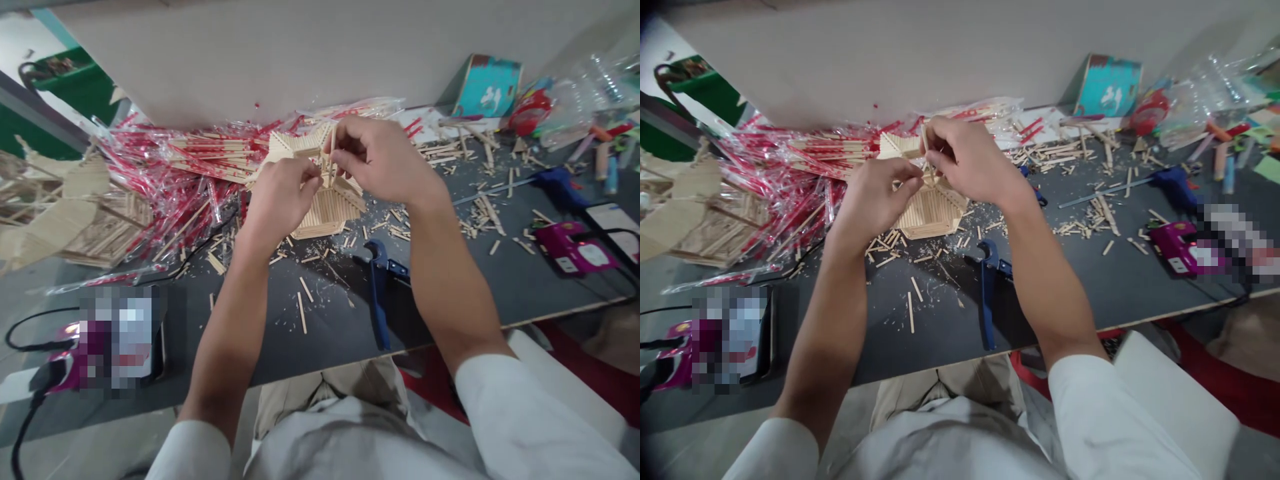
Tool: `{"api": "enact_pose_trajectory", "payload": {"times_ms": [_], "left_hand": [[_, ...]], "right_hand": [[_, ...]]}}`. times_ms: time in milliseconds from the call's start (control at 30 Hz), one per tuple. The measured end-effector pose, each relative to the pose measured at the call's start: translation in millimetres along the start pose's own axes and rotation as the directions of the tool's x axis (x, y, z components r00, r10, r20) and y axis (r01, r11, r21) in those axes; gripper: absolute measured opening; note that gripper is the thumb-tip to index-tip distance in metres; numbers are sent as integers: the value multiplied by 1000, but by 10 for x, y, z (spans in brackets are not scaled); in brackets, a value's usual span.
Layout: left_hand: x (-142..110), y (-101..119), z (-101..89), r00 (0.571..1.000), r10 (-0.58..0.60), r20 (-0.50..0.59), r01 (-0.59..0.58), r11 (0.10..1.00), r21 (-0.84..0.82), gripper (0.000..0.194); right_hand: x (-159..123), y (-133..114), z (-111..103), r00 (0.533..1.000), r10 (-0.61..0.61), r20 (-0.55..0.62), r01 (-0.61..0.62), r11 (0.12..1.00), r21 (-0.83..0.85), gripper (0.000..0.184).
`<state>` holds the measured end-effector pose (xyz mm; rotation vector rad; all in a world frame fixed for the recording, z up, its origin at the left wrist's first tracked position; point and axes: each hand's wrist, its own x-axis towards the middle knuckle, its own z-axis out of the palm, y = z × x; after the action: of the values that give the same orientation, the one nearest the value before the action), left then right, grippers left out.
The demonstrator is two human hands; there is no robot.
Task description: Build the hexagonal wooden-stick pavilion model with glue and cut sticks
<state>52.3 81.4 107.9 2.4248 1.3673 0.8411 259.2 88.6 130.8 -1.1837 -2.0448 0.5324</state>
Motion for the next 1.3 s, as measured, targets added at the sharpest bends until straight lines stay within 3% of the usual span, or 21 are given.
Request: {"api": "enact_pose_trajectory", "payload": {"times_ms": [167, 400, 633, 800, 1133, 1300], "left_hand": [[89, -18, 123, 999, 31, 8, -31, 999, -32, 23], [121, 39, 124, 999, -38, 37, 38, 999, -8, 19], [118, 14, 152, 998, -56, 23, 55, 998, 42, 22], [117, -48, 159, 1000, -22, 14, 22, 1000, 10, 25], [28, -146, -133, 1000, -7, -22, 7, 999, -33, 31], [-63, -215, -288, 997, 11, 77, -12, 1000, 17, 27]], "right_hand": [[0, -30, 8, 1000, -14, 9, 14, 1000, -18, 9], [-2, 7, 12, 998, 24, 61, -29, 996, 82, 12], [34, 169, 17, 988, 8, 153, -53, 956, 289, 9], [35, 174, 7, 993, 0, 117, -30, 965, 259, 7], [30, 85, 46, 992, 81, 100, -94, 987, 132, 14], [54, 151, 84, 993, 73, 92, -86, 986, 142, 12]]}}
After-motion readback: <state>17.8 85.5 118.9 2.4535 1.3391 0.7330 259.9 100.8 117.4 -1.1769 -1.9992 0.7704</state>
